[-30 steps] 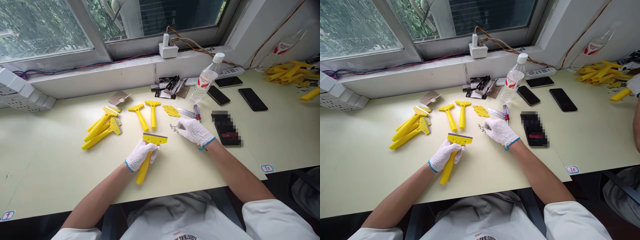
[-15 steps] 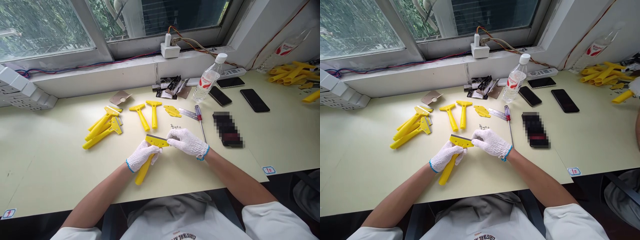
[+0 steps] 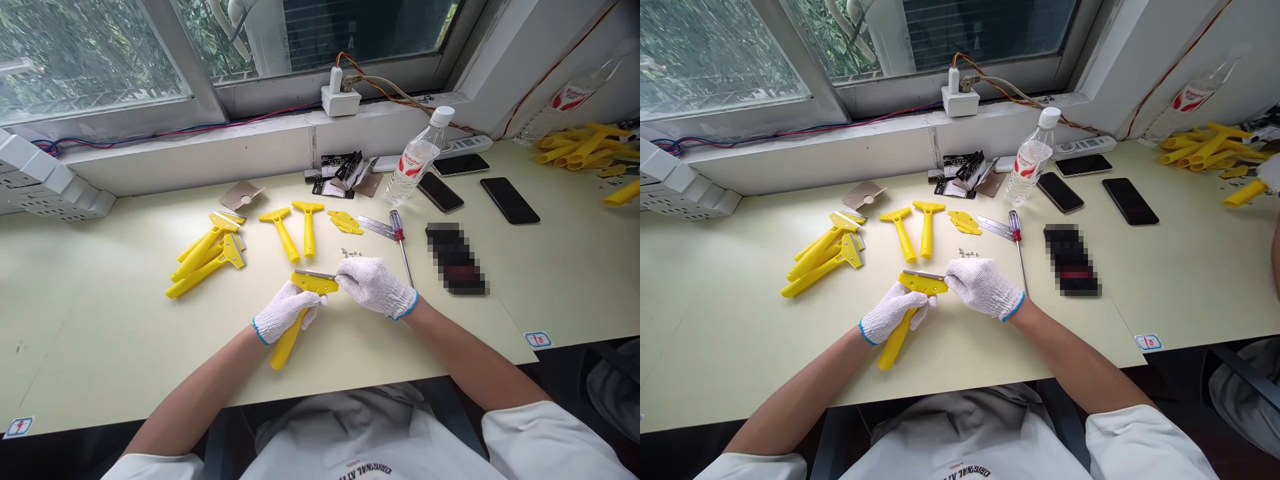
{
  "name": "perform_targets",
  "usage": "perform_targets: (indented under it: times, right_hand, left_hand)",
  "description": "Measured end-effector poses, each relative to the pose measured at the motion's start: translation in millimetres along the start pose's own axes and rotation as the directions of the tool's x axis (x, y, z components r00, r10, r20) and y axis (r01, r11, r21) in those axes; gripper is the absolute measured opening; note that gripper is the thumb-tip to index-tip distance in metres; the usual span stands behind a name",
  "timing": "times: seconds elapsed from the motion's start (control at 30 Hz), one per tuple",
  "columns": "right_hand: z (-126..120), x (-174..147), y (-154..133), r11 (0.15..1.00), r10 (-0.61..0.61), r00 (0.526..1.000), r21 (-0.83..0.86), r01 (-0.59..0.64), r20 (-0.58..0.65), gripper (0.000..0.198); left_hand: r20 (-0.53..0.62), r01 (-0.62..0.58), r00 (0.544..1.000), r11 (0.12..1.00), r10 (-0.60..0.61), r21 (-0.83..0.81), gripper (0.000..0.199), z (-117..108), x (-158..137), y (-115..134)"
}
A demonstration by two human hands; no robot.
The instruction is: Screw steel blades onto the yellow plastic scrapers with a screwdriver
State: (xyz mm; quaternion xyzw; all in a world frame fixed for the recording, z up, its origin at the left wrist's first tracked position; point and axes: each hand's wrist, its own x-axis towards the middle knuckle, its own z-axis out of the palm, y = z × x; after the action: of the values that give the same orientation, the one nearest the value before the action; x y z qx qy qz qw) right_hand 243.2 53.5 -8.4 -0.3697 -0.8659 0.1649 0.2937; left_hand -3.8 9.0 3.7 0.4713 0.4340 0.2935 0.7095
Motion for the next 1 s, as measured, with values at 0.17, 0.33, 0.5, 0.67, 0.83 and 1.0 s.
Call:
perform_targets:
  times: [0.17,0.33,0.5,0.67,0.83,1.0]
  right_hand:
    - [-19,9,0,0.932,0.255,0.965,0.251,-0.262,0.062,0.021]
    - [-52,12,43,0.813,0.582,0.807,0.04,-0.581,-0.099,0.025]
    - [-66,2,96,0.635,0.687,0.706,-0.331,-0.698,-0.172,0.03]
    - [-64,1,99,0.553,0.718,0.662,-0.399,-0.731,-0.217,0.031]
    - [-53,7,58,0.745,0.593,0.772,-0.208,-0.634,-0.227,0.03]
    - [-27,8,10,0.898,0.196,0.93,0.325,-0.298,0.31,0.028]
  left_hand:
    - [-0.011,-0.004,1.0,1.0,0.004,-0.015,0.018,1,-2,3]
    - [-0.017,0.004,1.0,1.0,-0.004,-0.018,0.015,3,-5,7]
    - [-0.001,-0.016,1.0,0.997,0.016,-0.074,0.018,4,-4,7]
    - [0.001,0.0,1.0,0.994,0.0,-0.112,0.028,3,-1,5]
    - [0.006,-0.008,1.0,0.993,0.009,-0.12,0.032,3,-3,5]
    - [0.027,0.006,1.0,0.993,-0.003,-0.115,0.025,1,-3,4]
